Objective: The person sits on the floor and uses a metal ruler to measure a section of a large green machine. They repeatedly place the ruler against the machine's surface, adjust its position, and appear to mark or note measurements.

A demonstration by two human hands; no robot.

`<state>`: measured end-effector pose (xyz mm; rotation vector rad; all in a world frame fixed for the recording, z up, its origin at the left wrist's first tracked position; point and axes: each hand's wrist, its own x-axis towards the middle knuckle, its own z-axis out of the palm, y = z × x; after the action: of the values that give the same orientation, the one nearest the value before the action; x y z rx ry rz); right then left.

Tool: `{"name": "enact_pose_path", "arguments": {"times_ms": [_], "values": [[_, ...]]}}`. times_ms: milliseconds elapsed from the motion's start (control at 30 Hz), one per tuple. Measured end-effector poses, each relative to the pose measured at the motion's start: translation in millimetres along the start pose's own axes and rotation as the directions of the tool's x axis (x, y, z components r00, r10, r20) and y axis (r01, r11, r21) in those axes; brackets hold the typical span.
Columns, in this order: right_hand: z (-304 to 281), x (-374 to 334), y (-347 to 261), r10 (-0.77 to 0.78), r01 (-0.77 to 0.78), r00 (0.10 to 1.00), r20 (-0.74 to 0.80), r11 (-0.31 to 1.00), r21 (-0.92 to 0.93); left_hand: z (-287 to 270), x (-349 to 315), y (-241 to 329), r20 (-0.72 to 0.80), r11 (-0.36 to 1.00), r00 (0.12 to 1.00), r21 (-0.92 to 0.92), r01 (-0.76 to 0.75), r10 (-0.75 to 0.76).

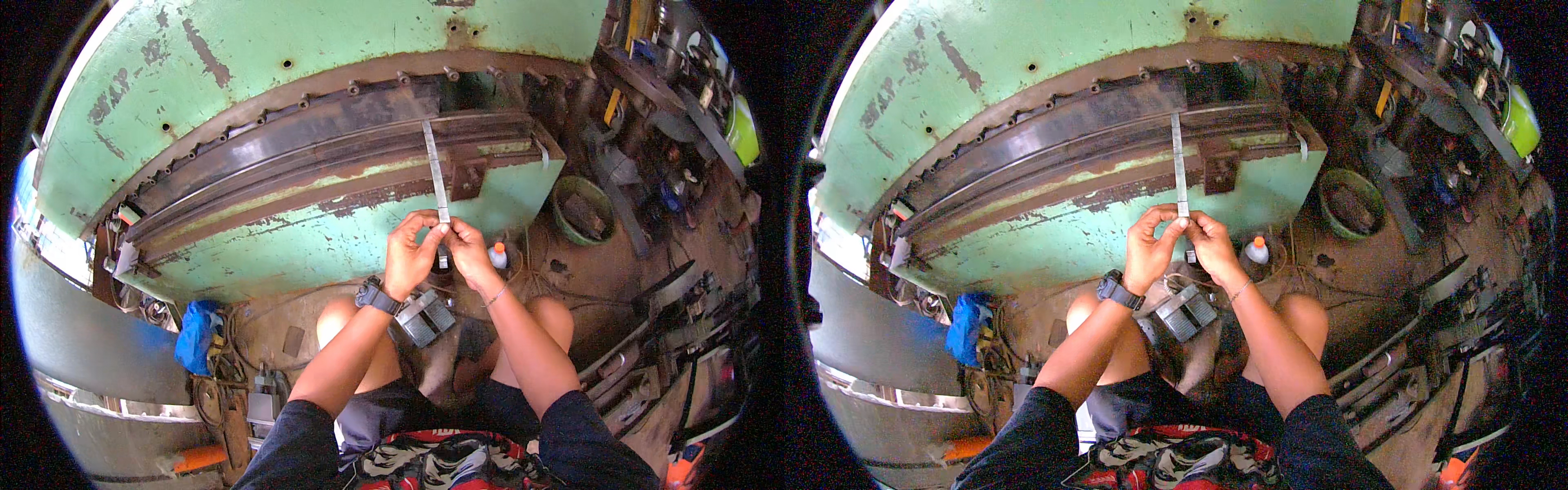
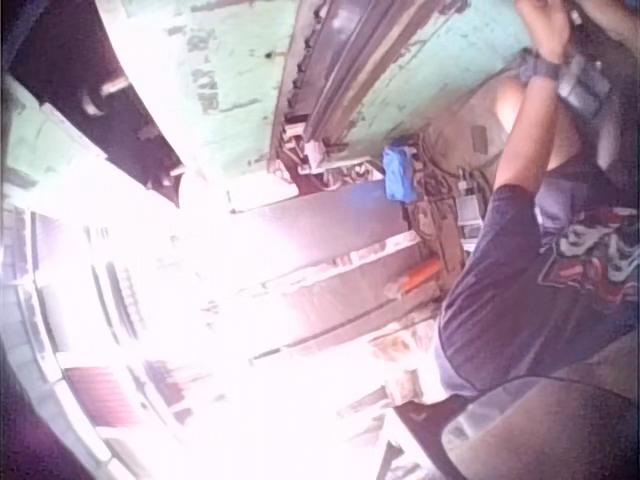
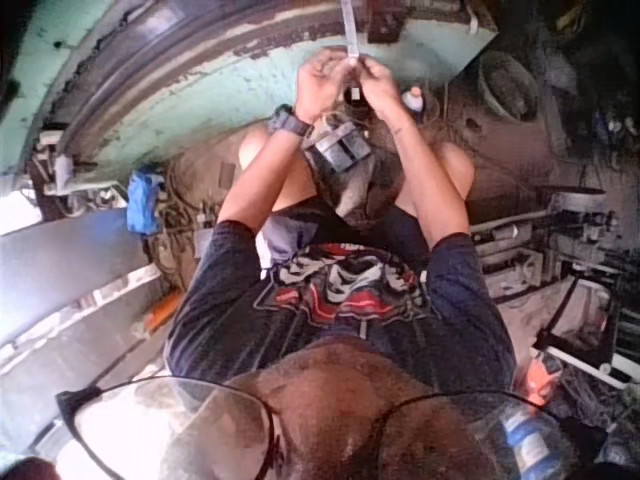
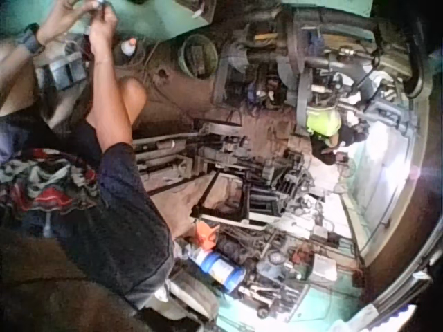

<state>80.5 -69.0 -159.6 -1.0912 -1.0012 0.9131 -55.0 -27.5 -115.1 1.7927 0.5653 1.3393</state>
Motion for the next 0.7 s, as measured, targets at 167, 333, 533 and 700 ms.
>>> {"name": "enact_pose_path", "arguments": {"times_ms": [167,333,533,700], "values": [[3.2,32.3,-3.0,-0.02,0.015,0.998,-0.066,0.997,-0.071,4.0,30.8,-22.3,-0.032,0.998,0.997,0.031,-0.063,0.064],[19.6,46.6,-9.5,-0.068,0.086,0.984,-0.166,0.991,0.103,3.2,60.0,-39.9,-0.075,0.997,0.997,0.083,-0.005,0.012],[31.3,89.4,-35.0,-0.017,0.029,0.98,-0.199,0.998,0.06,6.6,111.3,-62.6,-0.167,0.993,0.983,-0.105,0.058,-0.075],[27.7,131.3,-31.2,0.086,-0.08,0.973,-0.213,0.996,0.035,9.8,132.1,-70.7,-0.181,0.955,0.964,-0.258,0.144,-0.195]]}}
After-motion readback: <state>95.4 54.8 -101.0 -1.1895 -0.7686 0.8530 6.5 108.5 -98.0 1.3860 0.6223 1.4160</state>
